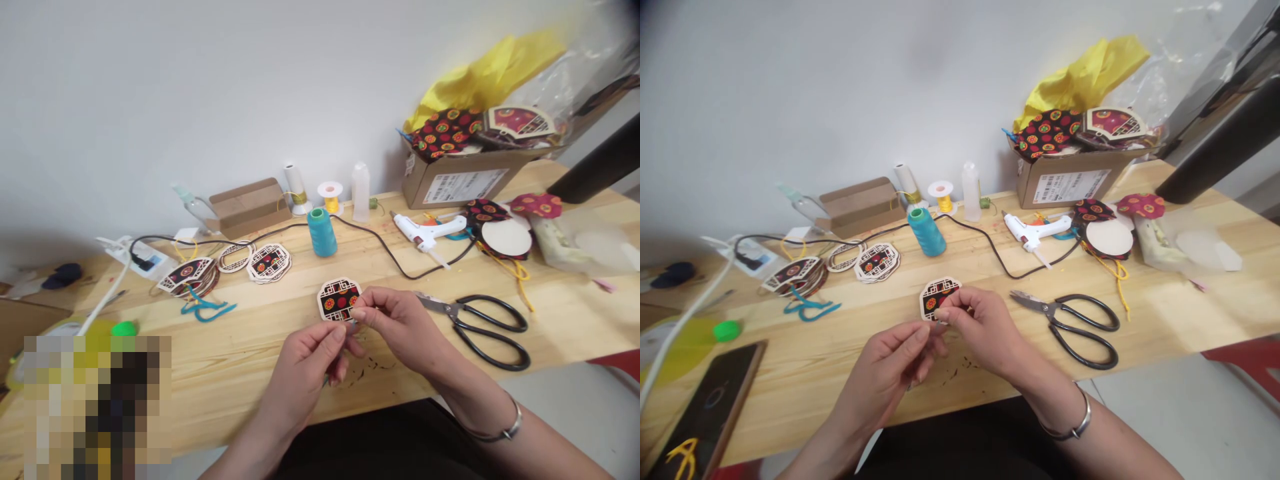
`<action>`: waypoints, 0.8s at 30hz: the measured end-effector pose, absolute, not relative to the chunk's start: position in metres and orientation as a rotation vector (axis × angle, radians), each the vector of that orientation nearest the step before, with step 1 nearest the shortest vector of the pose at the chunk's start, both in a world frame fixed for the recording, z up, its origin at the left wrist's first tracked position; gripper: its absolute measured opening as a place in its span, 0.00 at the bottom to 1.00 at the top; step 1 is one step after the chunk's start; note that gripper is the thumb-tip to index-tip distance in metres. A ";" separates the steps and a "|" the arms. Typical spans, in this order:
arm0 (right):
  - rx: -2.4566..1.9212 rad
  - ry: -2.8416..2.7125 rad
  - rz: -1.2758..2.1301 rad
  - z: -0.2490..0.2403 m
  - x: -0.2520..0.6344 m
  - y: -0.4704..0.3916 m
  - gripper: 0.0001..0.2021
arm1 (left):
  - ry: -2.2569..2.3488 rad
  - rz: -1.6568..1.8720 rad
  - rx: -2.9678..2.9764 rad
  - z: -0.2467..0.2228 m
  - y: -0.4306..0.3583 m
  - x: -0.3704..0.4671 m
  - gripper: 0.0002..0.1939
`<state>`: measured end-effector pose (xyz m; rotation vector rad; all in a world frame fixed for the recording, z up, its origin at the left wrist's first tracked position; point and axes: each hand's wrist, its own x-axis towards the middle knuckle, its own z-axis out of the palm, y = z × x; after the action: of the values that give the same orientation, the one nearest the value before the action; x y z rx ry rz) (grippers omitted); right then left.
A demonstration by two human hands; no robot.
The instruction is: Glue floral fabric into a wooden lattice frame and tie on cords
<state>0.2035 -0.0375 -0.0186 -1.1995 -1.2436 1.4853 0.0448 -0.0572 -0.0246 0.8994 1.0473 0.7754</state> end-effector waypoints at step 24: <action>-1.224 -0.980 1.638 -0.026 0.199 -0.047 0.10 | 1.118 0.798 1.027 -0.027 -0.057 0.044 0.11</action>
<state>0.1994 -0.0470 -0.0256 -1.2244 -0.9804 1.6380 0.0439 -0.0565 -0.0272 1.0268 1.1185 0.7981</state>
